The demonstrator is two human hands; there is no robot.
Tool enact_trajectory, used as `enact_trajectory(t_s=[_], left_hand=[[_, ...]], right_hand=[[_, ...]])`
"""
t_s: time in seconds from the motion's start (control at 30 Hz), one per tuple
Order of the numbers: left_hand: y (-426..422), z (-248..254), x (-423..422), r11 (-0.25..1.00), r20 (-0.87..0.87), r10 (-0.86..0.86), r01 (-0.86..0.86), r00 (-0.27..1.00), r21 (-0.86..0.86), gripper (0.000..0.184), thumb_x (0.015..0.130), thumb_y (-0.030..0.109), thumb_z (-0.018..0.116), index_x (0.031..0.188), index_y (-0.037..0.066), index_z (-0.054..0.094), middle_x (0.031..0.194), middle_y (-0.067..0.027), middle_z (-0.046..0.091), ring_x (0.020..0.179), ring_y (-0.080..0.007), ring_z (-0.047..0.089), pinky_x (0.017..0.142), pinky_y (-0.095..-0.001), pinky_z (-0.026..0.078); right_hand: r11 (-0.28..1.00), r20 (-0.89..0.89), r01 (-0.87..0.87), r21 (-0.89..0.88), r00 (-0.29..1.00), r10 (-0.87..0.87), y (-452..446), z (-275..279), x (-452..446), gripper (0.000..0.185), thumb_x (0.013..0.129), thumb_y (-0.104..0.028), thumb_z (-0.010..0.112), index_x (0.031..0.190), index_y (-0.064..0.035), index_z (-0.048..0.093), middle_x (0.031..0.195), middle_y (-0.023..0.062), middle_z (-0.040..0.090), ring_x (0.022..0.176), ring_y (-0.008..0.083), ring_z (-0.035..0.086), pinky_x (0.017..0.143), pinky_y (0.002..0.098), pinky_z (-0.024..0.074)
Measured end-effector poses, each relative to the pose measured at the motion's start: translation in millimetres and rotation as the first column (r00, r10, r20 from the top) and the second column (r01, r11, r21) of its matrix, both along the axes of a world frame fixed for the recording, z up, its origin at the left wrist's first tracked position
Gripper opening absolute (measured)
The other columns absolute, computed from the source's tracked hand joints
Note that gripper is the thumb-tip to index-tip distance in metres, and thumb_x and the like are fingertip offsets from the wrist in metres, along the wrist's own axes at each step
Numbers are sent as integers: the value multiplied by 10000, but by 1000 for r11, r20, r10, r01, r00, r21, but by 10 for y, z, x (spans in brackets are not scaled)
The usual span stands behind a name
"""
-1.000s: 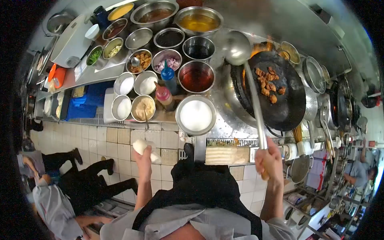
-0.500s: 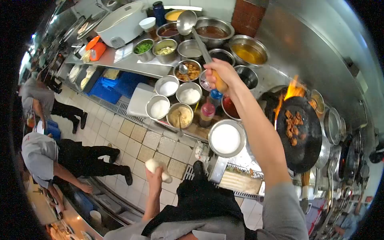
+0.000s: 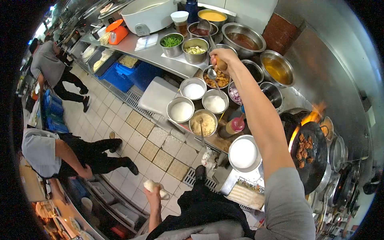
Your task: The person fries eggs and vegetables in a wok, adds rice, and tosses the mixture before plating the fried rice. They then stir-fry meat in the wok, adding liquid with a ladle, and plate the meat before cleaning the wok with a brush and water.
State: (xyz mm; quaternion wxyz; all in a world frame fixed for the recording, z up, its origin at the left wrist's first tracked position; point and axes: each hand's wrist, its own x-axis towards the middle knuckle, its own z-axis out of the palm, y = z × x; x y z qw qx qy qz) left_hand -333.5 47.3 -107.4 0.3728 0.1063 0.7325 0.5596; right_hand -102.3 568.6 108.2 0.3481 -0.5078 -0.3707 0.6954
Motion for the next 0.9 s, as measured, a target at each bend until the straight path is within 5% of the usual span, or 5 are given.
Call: enact_trajectory(t_s=[0.07,0.2,0.4,0.6,0.9], left_hand=[[50,-28,2,1000,-3,-29,29,1000,4,432,781,99,651,1151,6,449,964,-100,565,807,-180,586,712,-320,507],[107,-40,41,998,-10,-54,54,999,12,427,782,98,649,1147,2,449,973,-110,573,826,-183,593,720,-323,510],[103,-1,77,998,11,-62,62,998,9,430,786,81,654,1152,2,442,984,-112,572,835,-186,595,726,-320,511],[94,38,105,996,19,-76,75,997,51,431,787,59,670,1149,8,441,989,-108,560,843,-186,592,726,-319,509],[153,173,259,983,-71,-176,178,982,34,430,801,66,655,1172,-2,449,1015,-119,548,875,-197,571,755,-327,495]], right_hand=[[983,-296,-28,-184,955,-28,77,-1,62,185,871,-100,564,708,-97,475,587,-27,497,452,62,476,402,228,377],[982,-609,-83,-171,792,-39,98,-84,101,201,900,-110,527,713,-112,452,593,-55,464,451,35,448,414,203,338],[982,-787,-123,-146,616,-39,20,-126,191,206,901,-89,516,712,-104,434,598,-52,457,444,36,443,412,197,333],[974,-893,-105,-199,430,-136,-71,-152,217,96,890,-44,522,875,18,450,588,-34,455,432,55,452,404,205,356],[995,-995,2,-98,26,-98,-1283,-9,963,355,943,-89,432,1203,148,382,659,13,460,440,83,459,389,235,365]])
